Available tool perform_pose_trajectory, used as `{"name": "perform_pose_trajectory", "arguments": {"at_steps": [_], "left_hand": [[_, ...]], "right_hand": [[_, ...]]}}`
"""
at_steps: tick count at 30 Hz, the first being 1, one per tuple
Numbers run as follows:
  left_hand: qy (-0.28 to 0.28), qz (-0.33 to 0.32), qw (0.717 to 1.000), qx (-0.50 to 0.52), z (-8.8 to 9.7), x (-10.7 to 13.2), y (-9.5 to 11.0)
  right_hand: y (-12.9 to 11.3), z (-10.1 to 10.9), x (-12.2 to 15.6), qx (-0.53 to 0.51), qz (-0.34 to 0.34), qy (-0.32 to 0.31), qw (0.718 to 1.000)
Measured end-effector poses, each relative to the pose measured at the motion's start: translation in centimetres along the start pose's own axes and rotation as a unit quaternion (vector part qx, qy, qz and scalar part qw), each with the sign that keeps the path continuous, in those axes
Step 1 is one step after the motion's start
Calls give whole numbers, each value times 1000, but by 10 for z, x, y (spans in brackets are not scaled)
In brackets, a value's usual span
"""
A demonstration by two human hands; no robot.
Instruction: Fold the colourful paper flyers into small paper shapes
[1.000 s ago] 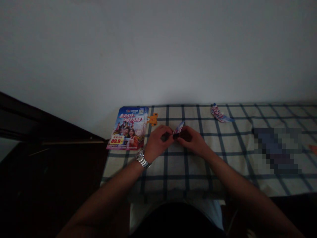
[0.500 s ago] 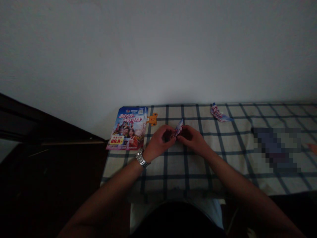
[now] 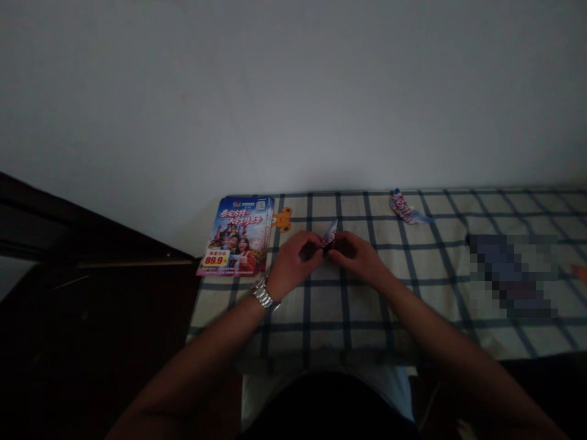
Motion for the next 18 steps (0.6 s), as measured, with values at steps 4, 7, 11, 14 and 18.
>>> {"name": "perform_pose_trajectory", "arguments": {"at_steps": [4,7,11,14,18], "left_hand": [[11,10,1000,-8,2,0,-1],[23,12,1000,-18,4,0,0],[29,12,999,-23,6,0,2],[28,13,999,-21,7,0,2],[23,10,1000,-12,7,0,0]], "right_hand": [[0,-1,0,-1,-3,-2,1000],[-1,-1,0,-4,1,-3,1000],[-2,-1,0,-18,1,1,1000],[-3,-1,0,-16,0,1,1000],[-1,1,0,-14,4,3,1000]]}}
Point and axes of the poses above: each hand's wrist, its own x-axis away from the middle knuckle, its own z-axis out of the back of the hand, y = z × x, the point moved 7 cm from there along -x, towards the middle knuckle, and after that the axes turned 8 degrees about -y, right-handed, at the moved point
